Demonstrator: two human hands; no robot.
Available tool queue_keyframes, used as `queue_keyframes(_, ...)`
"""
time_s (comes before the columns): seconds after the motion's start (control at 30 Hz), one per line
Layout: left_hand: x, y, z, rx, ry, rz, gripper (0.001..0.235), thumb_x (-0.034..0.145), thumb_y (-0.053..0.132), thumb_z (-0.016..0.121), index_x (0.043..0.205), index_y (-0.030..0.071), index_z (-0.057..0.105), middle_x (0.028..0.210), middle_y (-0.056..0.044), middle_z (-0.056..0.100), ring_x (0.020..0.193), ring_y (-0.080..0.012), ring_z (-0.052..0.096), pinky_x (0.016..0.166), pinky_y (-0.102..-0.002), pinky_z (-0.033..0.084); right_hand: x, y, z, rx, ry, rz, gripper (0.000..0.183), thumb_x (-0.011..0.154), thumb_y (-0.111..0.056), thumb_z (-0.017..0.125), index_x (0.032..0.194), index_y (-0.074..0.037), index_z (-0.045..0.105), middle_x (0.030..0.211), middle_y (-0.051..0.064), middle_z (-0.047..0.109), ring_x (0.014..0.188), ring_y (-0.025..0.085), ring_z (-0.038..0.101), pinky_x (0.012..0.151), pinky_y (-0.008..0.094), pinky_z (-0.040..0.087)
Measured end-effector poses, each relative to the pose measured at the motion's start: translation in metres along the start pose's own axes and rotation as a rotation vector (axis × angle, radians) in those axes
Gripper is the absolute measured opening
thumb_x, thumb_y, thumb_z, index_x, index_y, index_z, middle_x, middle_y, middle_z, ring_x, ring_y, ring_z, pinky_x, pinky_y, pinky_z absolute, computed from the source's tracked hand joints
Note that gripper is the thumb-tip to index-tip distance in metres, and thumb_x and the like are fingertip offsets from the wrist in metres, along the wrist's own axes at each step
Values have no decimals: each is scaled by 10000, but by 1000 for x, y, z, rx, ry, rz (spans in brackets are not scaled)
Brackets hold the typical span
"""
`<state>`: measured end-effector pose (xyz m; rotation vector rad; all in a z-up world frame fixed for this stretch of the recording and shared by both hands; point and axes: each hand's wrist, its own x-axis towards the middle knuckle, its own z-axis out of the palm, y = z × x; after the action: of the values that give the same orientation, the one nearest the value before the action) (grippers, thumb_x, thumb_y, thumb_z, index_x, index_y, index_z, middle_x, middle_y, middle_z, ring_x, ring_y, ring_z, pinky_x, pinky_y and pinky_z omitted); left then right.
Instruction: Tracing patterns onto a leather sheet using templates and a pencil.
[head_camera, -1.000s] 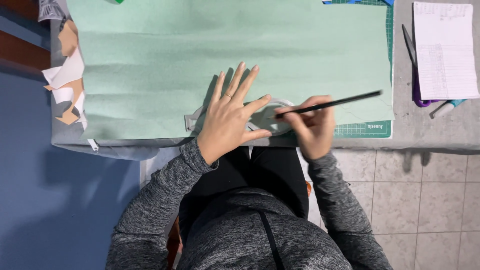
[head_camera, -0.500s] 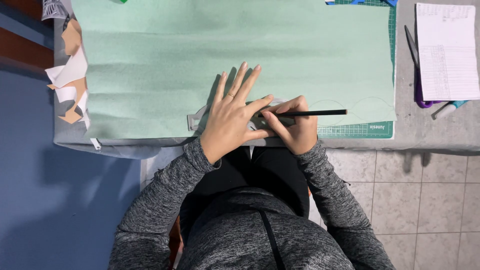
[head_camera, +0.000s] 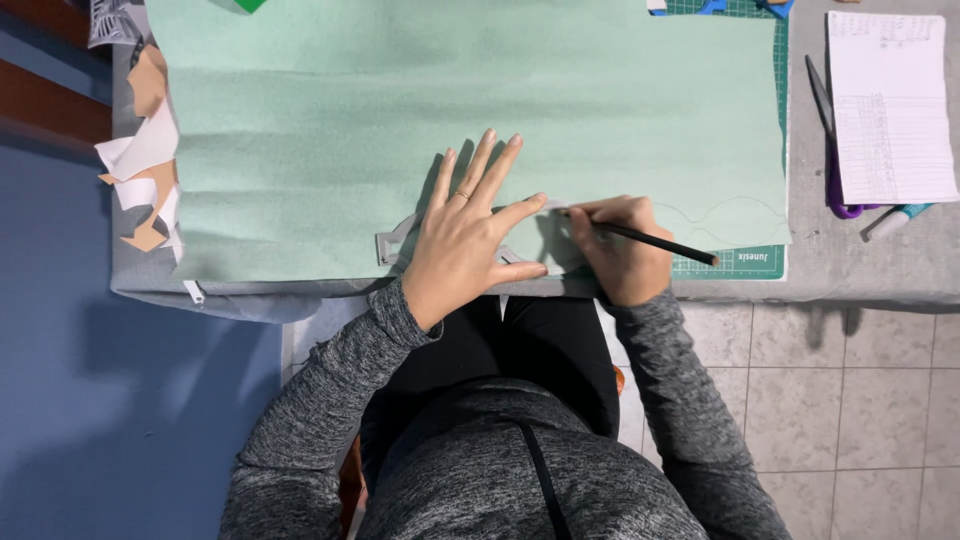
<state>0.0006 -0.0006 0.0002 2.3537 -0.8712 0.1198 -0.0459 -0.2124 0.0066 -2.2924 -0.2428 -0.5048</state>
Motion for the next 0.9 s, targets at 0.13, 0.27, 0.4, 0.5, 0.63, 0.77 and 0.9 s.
queue_keyframes(0.13, 0, 1, -1, -13, -8, -2, 754, 644, 555, 887, 1275, 174, 726, 1640, -177, 187, 1526, -364, 101, 1212, -675, 76, -7, 2, -15, -64, 8, 31, 332, 923, -17, 829, 946, -18, 498, 937, 117, 760, 699, 203, 701, 594, 293, 532)
queue_keyframes(0.27, 0, -1, 3, -9, 5, 5, 741, 680, 599, 864, 1275, 179, 729, 1641, -182, 187, 1526, -366, 101, 1212, -679, 63, -9, 1, -26, -100, 3, 26, 318, 922, 6, 823, 939, -2, 505, 899, 128, 744, 684, 213, 693, 594, 302, 533)
queue_keyframes(0.4, 0, -2, 4, 3, 6, 7, 742, 681, 595, 869, 1278, 178, 726, 1641, -188, 186, 1526, -367, 108, 1215, -671, 69, -13, 6, -33, -150, -28, 27, 332, 906, 11, 834, 939, -9, 504, 888, 109, 737, 671, 203, 683, 578, 297, 528)
queue_keyframes(0.5, 0, 1, 0, -4, -5, 5, 744, 672, 572, 877, 1282, 173, 723, 1643, -183, 181, 1527, -363, 94, 1215, -668, 65, -14, 9, -39, -175, -39, 54, 312, 912, 8, 834, 937, 2, 523, 879, 122, 734, 733, 227, 722, 626, 310, 558)
queue_keyframes(0.63, -1, -1, 4, -3, -6, 6, 754, 678, 594, 869, 1286, 173, 720, 1645, -184, 174, 1527, -365, 88, 1213, -676, 51, -13, 9, -41, -187, -47, 44, 319, 929, -15, 842, 933, -2, 522, 865, 112, 732, 713, 215, 715, 608, 300, 549)
queue_keyframes(0.77, -1, 0, 4, 15, 8, 12, 742, 677, 574, 874, 1275, 161, 727, 1645, -190, 175, 1528, -367, 90, 1215, -674, 62, -12, 8, -42, -271, -95, 55, 268, 914, -18, 837, 913, 1, 570, 787, 87, 664, 666, 204, 679, 583, 303, 545)
queue_keyframes(0.9, -2, -1, 4, 10, 22, 18, 736, 683, 565, 878, 1271, 149, 727, 1645, -193, 176, 1530, -369, 101, 1215, -678, 65, -11, 8, -35, -207, -47, 1, 297, 883, 31, 852, 918, 8, 558, 822, 107, 697, 670, 217, 695, 580, 303, 551)
